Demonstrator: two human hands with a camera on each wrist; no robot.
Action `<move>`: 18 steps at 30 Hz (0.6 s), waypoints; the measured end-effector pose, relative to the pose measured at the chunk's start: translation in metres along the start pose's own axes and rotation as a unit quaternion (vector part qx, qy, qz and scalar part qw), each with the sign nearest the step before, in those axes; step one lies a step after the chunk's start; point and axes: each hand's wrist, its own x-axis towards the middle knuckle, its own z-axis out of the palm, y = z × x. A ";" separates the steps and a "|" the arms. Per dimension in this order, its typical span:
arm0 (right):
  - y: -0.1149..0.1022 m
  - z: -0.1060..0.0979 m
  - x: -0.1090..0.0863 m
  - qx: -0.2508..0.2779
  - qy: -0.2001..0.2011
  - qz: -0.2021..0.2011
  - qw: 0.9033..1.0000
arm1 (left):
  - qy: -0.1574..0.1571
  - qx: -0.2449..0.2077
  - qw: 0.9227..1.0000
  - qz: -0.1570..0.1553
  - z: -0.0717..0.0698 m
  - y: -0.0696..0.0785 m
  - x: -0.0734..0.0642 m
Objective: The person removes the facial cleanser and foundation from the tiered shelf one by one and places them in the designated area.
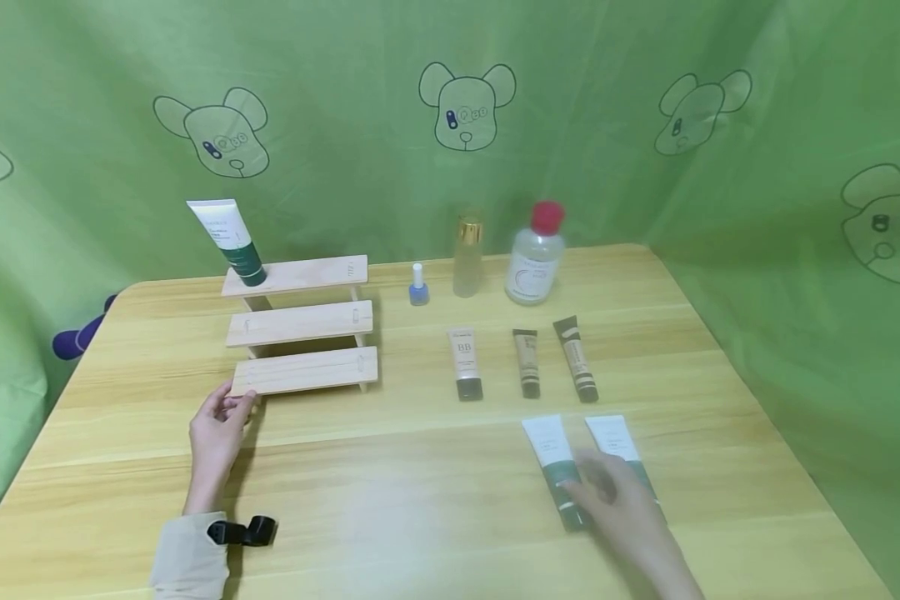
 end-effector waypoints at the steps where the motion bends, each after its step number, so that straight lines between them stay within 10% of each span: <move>1: -0.002 0.000 0.000 0.001 0.006 -0.001 1.000 | 0.000 0.000 1.000 0.001 0.000 0.000 0.000; 18: -0.025 0.011 0.020 0.035 0.070 -0.085 0.993 | -0.003 -0.005 1.000 0.001 0.000 0.001 -0.001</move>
